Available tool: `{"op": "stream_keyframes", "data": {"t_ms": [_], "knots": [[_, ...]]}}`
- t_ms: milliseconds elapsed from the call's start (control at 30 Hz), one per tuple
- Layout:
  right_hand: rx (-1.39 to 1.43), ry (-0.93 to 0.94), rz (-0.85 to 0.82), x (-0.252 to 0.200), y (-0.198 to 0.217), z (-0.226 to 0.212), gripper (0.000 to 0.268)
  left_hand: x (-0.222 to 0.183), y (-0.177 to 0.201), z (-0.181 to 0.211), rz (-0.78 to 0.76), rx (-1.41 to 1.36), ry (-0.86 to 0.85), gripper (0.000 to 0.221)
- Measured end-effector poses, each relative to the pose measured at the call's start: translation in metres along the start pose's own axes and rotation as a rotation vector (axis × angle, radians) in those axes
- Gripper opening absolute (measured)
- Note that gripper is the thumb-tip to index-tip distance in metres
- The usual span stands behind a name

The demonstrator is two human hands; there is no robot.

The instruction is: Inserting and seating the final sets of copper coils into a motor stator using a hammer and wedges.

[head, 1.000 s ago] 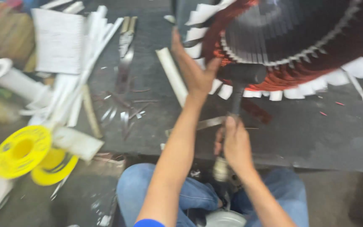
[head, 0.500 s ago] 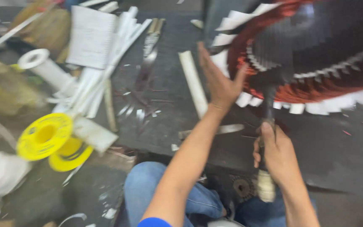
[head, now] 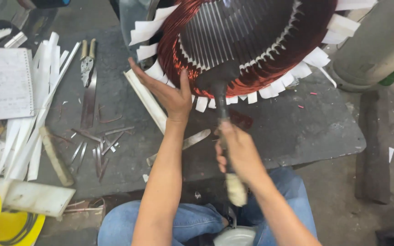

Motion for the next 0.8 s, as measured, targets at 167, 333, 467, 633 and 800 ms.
{"op": "stream_keyframes", "data": {"t_ms": [167,333,467,633,800], "knots": [[-0.177,0.185,0.127,-0.021,0.038,-0.041,0.053,-0.003,0.0,0.001,-0.003,-0.039,0.013,0.117],[-0.419,-0.056,-0.064,-0.004,0.022,0.016,0.041,-0.004,0.002,0.0,-0.005,-0.039,0.022,0.116],[-0.332,-0.139,-0.088,-0.015,0.046,-0.021,0.051,-0.004,0.002,-0.004,-0.03,-0.041,0.026,0.119],[-0.849,0.31,0.079,-0.058,0.085,-0.117,0.041,-0.007,0.0,-0.009,-0.024,-0.034,0.069,0.119],[-1.171,0.44,0.221,-0.042,0.178,-0.06,0.069,-0.006,0.0,-0.008,-0.013,-0.05,0.082,0.118]]}}
Point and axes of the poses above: each hand's wrist, its own x-axis towards the middle knuckle, its own y-axis out of the back of the hand, z = x × y, the point moved 8 cm from there along x, towards the middle knuckle, and after that the axes turned 9 degrees about -z, right-handed, at the moved point
